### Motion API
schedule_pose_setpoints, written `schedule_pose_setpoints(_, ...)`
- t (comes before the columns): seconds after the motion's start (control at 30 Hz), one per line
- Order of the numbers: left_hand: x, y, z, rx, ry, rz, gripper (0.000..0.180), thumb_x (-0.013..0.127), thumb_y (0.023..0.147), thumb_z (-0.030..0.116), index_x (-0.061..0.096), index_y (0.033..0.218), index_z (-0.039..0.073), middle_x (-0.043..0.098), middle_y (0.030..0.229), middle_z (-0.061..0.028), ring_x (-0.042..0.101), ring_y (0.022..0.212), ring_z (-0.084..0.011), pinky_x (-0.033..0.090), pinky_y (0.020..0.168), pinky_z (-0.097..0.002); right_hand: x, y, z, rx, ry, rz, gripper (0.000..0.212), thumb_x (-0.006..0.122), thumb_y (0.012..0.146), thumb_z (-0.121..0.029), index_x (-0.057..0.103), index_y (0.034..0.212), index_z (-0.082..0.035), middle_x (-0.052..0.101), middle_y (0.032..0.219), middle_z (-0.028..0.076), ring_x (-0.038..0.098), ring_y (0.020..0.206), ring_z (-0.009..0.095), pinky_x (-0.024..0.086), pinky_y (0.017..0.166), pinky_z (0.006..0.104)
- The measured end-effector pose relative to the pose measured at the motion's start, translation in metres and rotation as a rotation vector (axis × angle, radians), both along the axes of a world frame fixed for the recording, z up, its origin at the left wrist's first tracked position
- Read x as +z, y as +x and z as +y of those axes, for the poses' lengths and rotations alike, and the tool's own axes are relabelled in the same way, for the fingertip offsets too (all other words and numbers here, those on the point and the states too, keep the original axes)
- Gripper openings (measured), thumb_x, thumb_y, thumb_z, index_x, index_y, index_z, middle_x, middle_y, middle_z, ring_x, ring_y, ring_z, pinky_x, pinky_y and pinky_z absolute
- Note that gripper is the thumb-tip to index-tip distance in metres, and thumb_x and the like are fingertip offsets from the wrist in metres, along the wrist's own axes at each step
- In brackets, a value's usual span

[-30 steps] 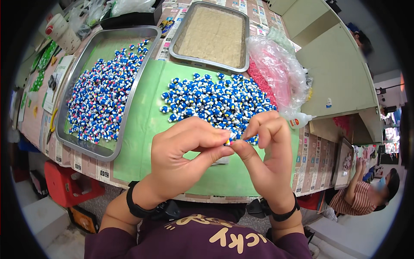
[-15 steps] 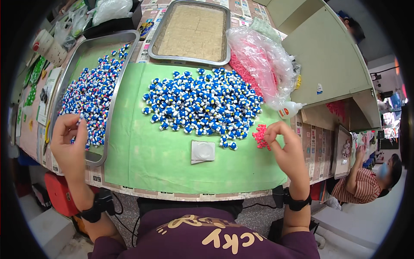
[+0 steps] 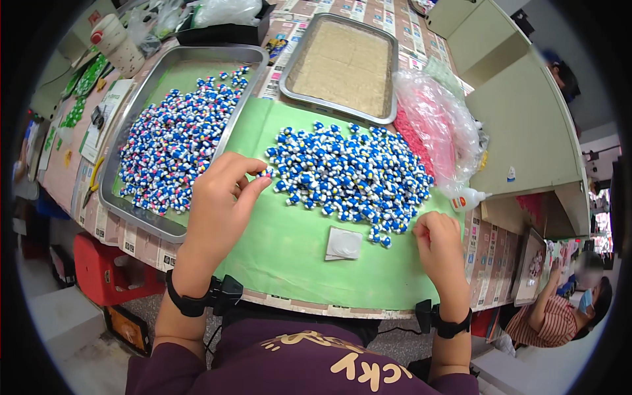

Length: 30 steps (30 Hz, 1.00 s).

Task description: The person sits at a workstation and repeatedly picks up small blue and white capsule halves and pink plastic pieces. They manually insert the pink pieces into the capsules and place the assembled units into a metal tray. The person occasionally shifts the tray to make space for more items.

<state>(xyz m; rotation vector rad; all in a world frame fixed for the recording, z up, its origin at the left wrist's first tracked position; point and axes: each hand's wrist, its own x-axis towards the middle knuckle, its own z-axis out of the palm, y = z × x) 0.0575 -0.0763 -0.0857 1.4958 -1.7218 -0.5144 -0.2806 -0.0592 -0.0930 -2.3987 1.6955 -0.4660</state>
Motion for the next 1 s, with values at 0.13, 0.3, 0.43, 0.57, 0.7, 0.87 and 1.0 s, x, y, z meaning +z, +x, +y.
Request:
schedule_pose_setpoints(0.13, 0.007, 0.016, 0.002, 0.146, 0.0, 0.102, 0.014, 0.07, 0.082, 0.004, 0.068, 0.094, -0.001, 0.063, 0.084, -0.0077, 0.059, 0.064, -0.0125, 0.046, 0.057, -0.0247, -0.004, -0.003, -0.001, -0.006, -0.007, -0.042, 0.019, 0.059, 0.07, 0.007, 0.05, 0.079, -0.007, 0.053, 0.072, 0.007, 0.054, 0.072, 0.028, 0.039, 0.074, 0.0375)
schedule_pose_setpoints(0.3, 0.012, 0.078, 0.0, 0.368, -0.088, -0.158, 0.015, 0.067, 0.086, 0.007, 0.069, 0.097, -0.003, 0.062, 0.083, -0.0044, 0.057, 0.07, -0.0075, 0.046, 0.06, -0.0214, -0.008, -0.006, -0.001, 0.01, 0.003, -0.058, 0.02, 0.058, 0.07, 0.008, 0.049, 0.08, -0.006, 0.053, 0.072, 0.007, 0.054, 0.072, 0.028, 0.038, 0.074, 0.0374)
schedule_pose_setpoints(0.43, 0.016, 0.097, -0.002, 0.498, -0.225, -0.341, 0.019, 0.068, 0.085, 0.011, 0.068, 0.102, 0.001, 0.06, 0.087, -0.0078, 0.058, 0.07, -0.0168, 0.046, 0.059, -0.0281, -0.007, -0.004, -0.001, -0.004, 0.026, -0.098, 0.02, 0.056, 0.07, 0.01, 0.047, 0.081, -0.005, 0.051, 0.075, 0.008, 0.053, 0.073, 0.028, 0.038, 0.075, 0.0378)
schedule_pose_setpoints(0.57, 0.011, 0.039, -0.006, 0.237, -0.113, 0.004, 0.02, 0.068, 0.084, 0.01, 0.063, 0.102, 0.003, 0.057, 0.095, -0.0095, 0.058, 0.081, -0.0227, 0.048, 0.067, -0.032, -0.006, -0.007, 0.0, -0.016, 0.076, -0.105, 0.021, 0.055, 0.071, 0.01, 0.047, 0.082, -0.005, 0.05, 0.077, 0.009, 0.052, 0.075, 0.029, 0.037, 0.076, 0.0386)
schedule_pose_setpoints(0.7, -0.009, -0.005, -0.003, -0.247, 0.036, -0.224, 0.024, 0.07, 0.076, 0.005, 0.06, 0.098, 0.002, 0.057, 0.097, -0.0126, 0.059, 0.094, -0.0307, 0.049, 0.078, -0.0371, 0.0, 0.005, 0.008, 0.068, 0.062, -0.107, 0.021, 0.054, 0.071, 0.011, 0.046, 0.083, -0.005, 0.049, 0.079, 0.01, 0.052, 0.077, 0.031, 0.037, 0.076, 0.0396)
schedule_pose_setpoints(0.87, -0.028, -0.011, -0.009, -0.248, 0.039, -0.287, 0.022, 0.068, 0.076, 0.003, 0.058, 0.095, 0.004, 0.057, 0.093, -0.0127, 0.058, 0.091, -0.0328, 0.048, 0.078, -0.0397, -0.008, 0.003, 0.02, 0.052, 0.043, -0.078, 0.024, 0.052, 0.069, 0.014, 0.045, 0.082, -0.005, 0.05, 0.078, 0.011, 0.048, 0.077, 0.031, 0.04, 0.079, 0.0398)
schedule_pose_setpoints(1.0, -0.017, -0.015, -0.009, -0.28, 0.027, -0.272, 0.015, 0.06, 0.079, 0.001, 0.055, 0.092, 0.005, 0.055, 0.09, -0.0124, 0.058, 0.089, -0.0319, 0.048, 0.073, -0.0435, 0.006, 0.004, 0.016, 0.052, -0.012, -0.251, 0.022, 0.056, 0.072, 0.011, 0.047, 0.081, -0.007, 0.054, 0.079, 0.01, 0.051, 0.076, 0.029, 0.036, 0.076, 0.038)
